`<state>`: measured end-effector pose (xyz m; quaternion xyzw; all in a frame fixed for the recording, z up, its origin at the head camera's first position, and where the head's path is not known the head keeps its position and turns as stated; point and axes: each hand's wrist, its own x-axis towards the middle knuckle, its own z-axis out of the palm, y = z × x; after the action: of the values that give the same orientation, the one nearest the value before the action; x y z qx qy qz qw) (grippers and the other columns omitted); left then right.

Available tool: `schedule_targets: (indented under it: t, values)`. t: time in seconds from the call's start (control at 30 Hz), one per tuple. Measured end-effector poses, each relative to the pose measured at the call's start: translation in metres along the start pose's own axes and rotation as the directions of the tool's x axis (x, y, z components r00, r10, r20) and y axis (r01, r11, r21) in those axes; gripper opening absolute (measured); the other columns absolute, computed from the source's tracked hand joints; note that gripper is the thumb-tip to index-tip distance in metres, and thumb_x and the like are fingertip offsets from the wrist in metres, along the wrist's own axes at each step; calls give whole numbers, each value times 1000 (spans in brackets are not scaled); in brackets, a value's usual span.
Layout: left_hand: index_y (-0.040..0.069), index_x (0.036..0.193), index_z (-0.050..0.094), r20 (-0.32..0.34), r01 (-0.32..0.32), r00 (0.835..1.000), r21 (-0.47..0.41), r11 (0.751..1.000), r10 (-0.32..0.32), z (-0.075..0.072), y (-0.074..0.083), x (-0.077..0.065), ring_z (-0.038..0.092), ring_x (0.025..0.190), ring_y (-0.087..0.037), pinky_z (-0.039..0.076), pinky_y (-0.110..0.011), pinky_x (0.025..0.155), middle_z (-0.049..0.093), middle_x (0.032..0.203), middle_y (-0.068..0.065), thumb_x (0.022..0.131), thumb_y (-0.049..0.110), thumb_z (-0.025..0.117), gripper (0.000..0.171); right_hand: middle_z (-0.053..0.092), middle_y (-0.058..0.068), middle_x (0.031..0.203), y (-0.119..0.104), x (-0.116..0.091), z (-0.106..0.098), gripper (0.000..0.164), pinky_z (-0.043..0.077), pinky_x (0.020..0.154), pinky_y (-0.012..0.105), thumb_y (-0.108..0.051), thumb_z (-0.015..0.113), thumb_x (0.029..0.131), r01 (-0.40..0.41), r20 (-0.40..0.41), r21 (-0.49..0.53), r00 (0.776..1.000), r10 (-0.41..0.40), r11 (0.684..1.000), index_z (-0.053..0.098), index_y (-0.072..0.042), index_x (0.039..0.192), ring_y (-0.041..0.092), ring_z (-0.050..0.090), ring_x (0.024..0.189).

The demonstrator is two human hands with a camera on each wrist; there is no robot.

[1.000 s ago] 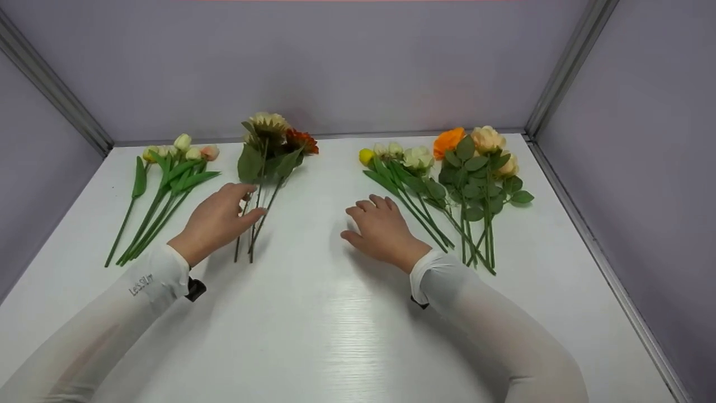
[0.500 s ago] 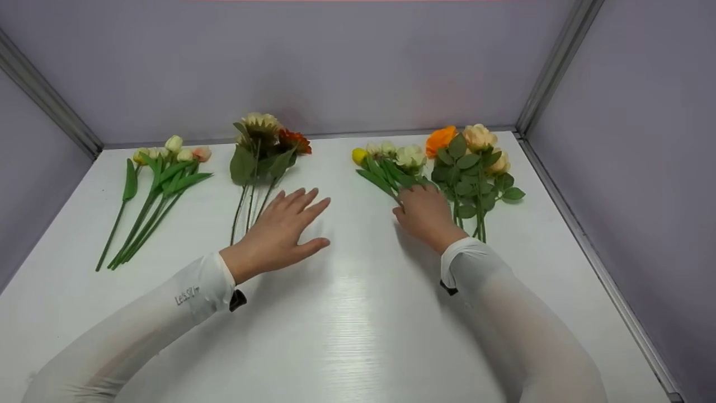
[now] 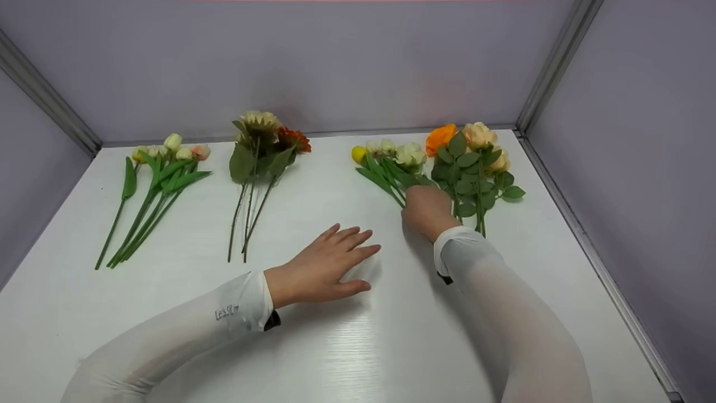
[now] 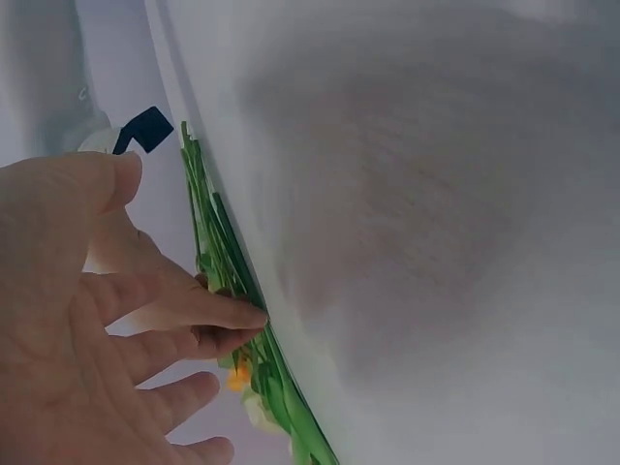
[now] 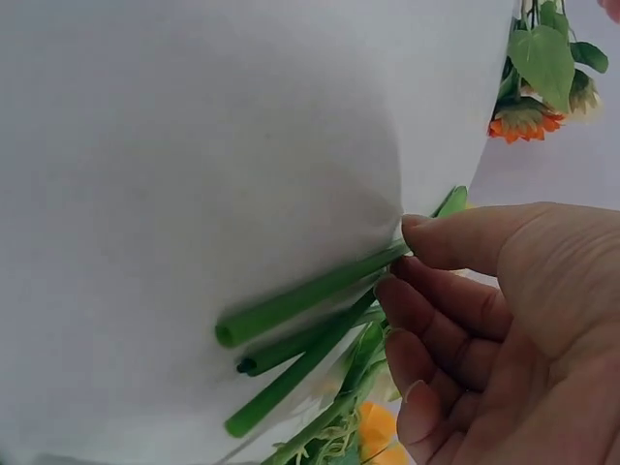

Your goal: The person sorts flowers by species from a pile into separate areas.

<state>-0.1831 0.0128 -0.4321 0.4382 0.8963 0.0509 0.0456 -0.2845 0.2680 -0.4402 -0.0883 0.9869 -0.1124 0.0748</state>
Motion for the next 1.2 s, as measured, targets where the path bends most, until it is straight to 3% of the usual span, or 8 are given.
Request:
schedule_targets:
  t: [0.37, 0.53, 0.63, 0.8, 0.9, 1.0, 1.07, 1.2]
  values:
    - [20, 153, 49, -33, 37, 999, -85, 996, -40, 3, -7, 1, 38, 145, -27, 25, -47, 121, 43, 158, -7, 103, 50, 55, 59, 43, 0, 56, -12, 10, -2, 29, 36, 48, 37, -19, 62, 87, -47, 29, -48, 998, 48, 998, 51, -14, 61, 22, 44, 52]
    - [15, 144, 60, -93, 91, 989, -207, 974, -112, 0, -16, 0, 50, 136, -23, 38, -38, 113, 57, 145, -4, 104, 41, 57, 47, 35, -3, 53, -15, 8, -1, 33, 29, 44, 31, -22, 61, 90, -84, 34, 152, 996, 80, 985, 48, -16, 61, 16, 36, 47]
    - [15, 138, 65, -102, 155, 973, -364, 918, -205, -4, -23, 0, 56, 129, -21, 45, -36, 107, 62, 138, -1, 104, 36, 58, 41, 33, -2, 55, -17, 8, -3, 32, 30, 47, 31, -24, 61, 93, -93, 44, 344, 996, 83, 934, 50, -14, 65, 16, 32, 49]
    - [16, 131, 70, -63, 228, 930, -674, 702, -362, -7, -37, -1, 62, 115, -13, 51, -33, 95, 68, 126, 7, 104, 33, 60, 34, 60, 6, 87, -33, 6, -13, 34, 47, 74, 41, -37, 65, 96, -145, 97, 623, 989, 107, 769, 71, -4, 99, 27, 52, 79]
    - [16, 127, 71, -21, 213, 905, -843, 495, -426, -8, -43, 0, 65, 106, -15, 54, -32, 89, 71, 117, 5, 103, 33, 63, 31, 64, 9, 107, -49, 3, -18, 41, 47, 89, 45, -41, 68, 96, -152, 99, 732, 988, 117, 664, 71, -4, 115, 30, 53, 99]
    - [14, 126, 70, 38, 172, 893, -950, 261, -449, -9, -46, -2, 68, 108, -26, 56, -34, 87, 72, 114, -1, 102, 33, 66, 31, 65, 7, 103, -66, 1, -20, 37, 48, 82, 37, -38, 71, 95, -119, 69, 800, 992, 107, 588, 72, -5, 113, 27, 53, 94]
    - [11, 125, 70, 68, 145, 892, -979, 140, -447, -9, -47, -4, 68, 110, -33, 58, -35, 86, 73, 112, -5, 101, 32, 67, 32, 65, 5, 97, -76, 0, -20, 34, 47, 72, 31, -36, 72, 95, -89, 44, 829, 995, 93, 553, 73, -5, 110, 24, 53, 88]
    - [6, 121, 71, 109, 125, 887, -992, 5, -449, -10, -47, -7, 69, 107, -34, 59, -36, 84, 73, 110, -9, 100, 29, 70, 32, 65, 2, 91, -91, -2, -22, 33, 43, 64, 27, -33, 72, 96, -40, 10, 864, 998, 63, 503, 73, -3, 110, 21, 52, 82]
